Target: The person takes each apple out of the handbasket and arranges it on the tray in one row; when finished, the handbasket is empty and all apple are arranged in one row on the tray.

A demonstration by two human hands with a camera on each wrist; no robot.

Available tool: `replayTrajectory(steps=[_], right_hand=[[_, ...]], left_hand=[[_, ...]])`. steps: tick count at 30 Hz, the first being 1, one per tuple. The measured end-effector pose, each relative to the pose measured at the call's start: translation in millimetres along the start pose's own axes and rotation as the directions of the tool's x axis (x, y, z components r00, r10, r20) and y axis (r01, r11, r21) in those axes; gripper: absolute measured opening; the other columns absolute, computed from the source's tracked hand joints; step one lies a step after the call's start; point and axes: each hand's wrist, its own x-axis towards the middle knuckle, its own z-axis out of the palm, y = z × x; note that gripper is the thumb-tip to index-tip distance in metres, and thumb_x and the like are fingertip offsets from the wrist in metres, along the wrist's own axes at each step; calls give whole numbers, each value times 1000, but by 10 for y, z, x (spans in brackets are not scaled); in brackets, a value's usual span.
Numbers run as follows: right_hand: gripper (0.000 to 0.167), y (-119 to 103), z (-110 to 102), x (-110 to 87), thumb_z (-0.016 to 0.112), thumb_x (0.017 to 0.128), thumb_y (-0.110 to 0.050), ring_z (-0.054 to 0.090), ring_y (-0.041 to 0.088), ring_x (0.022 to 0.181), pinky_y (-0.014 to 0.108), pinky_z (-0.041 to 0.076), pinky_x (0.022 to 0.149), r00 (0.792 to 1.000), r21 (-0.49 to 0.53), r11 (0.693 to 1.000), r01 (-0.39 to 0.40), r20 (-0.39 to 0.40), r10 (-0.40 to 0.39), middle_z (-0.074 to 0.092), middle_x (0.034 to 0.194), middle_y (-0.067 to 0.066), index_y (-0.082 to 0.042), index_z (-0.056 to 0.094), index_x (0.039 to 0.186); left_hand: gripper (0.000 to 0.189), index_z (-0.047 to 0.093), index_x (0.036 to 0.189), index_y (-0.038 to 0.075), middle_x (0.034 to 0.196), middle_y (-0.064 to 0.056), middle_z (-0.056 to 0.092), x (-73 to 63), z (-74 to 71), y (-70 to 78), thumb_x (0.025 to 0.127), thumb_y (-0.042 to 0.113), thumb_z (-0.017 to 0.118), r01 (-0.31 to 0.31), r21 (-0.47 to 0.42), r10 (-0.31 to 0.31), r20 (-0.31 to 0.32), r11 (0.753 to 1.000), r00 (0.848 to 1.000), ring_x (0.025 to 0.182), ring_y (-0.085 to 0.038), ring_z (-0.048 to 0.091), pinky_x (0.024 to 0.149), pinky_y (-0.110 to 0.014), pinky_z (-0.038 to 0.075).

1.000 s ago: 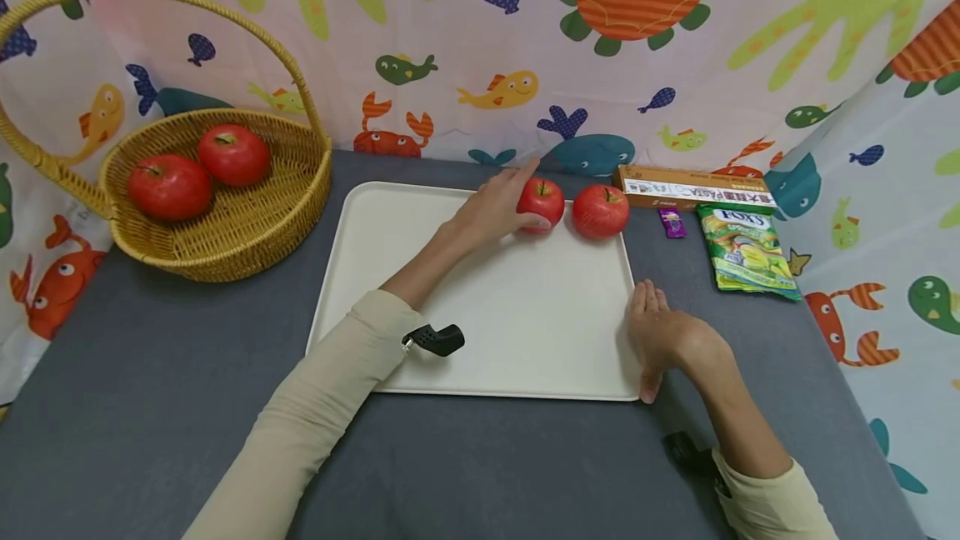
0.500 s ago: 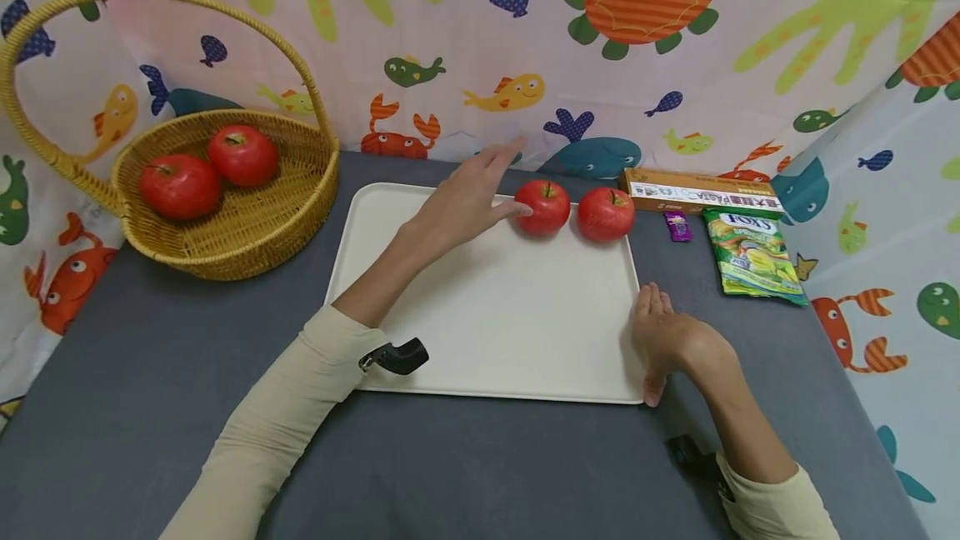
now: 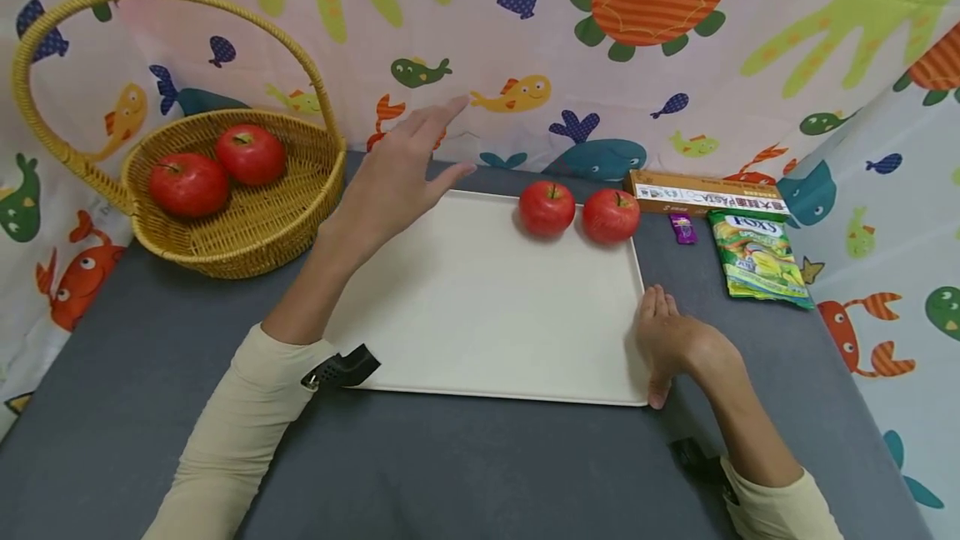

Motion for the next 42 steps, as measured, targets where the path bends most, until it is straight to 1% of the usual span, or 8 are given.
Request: replayTrajectory(steps=[5,10,14,19,25,33,36,42], right_hand=[[164,24,0,-19,106,47,-36,7,64,153,68,22,126,1000,9,1000,-1,1,1,-2,162,50,26,-1,154],[164,10,-3,-12,106,47,-35,6,63,154,68,22,126,1000,21,1000,0,1,0,-4,163,49,25,-3,154],[164,13,-10,-12,105,47,-37,6,64,154,68,21,127,1000,13,1000,-4,13,4,-3,163,49,25,-2,154],[164,20,-16,-11,106,47,-37,7,64,154,68,22,126,1000,3,1000,-5,7,5,-2,163,49,25,-1,154],[164,0,-17,-1,107,46,-35,8,64,154,68,23,126,1000,3,1000,6,-5,-6,-2,162,50,26,-1,154],[162,-13,5,-2,107,48,-34,10,65,153,68,25,125,1000,4,1000,17,-8,-17,0,162,51,27,0,153],[162,-11,5,0,107,48,-34,10,65,153,68,25,125,1000,3,1000,15,-7,-15,0,162,51,27,0,153],[163,1,-1,-2,107,46,-34,9,65,152,68,26,125,1000,0,1000,10,-9,-10,-1,161,51,27,-1,153]], left_hand=[[67,42,160,14,149,-15,61,-34,-231,-106,101,27,71,3,0,-3,-85,1000,996,134,-33,62,112,-47,54],[53,56,150,9,131,-20,72,-140,-501,-282,102,27,69,107,43,-100,-145,993,984,118,-35,69,102,-51,58],[48,62,144,8,129,-22,72,-242,-706,-447,103,31,66,209,51,-198,-166,977,966,118,-37,68,103,-54,57],[48,63,142,6,130,-24,71,-352,-914,-660,104,34,64,297,37,-282,-220,954,934,120,-40,69,107,-57,54],[53,57,149,9,139,-26,67,-443,-1072,-944,105,38,59,415,46,-394,-237,908,888,127,-45,66,110,-62,51],[63,45,159,12,149,-28,58,-590,-1272,-1290,106,45,53,587,85,-569,-167,805,805,137,-48,55,112,-68,45],[69,40,160,8,152,-32,51,-652,-1310,-1404,105,49,50,634,129,-623,-116,763,773,138,-51,47,110,-72,42],[86,22,165,3,165,-36,26,-748,-1366,-1617,104,58,45,699,224,-725,48,679,687,149,-60,27,114,-79,32]])
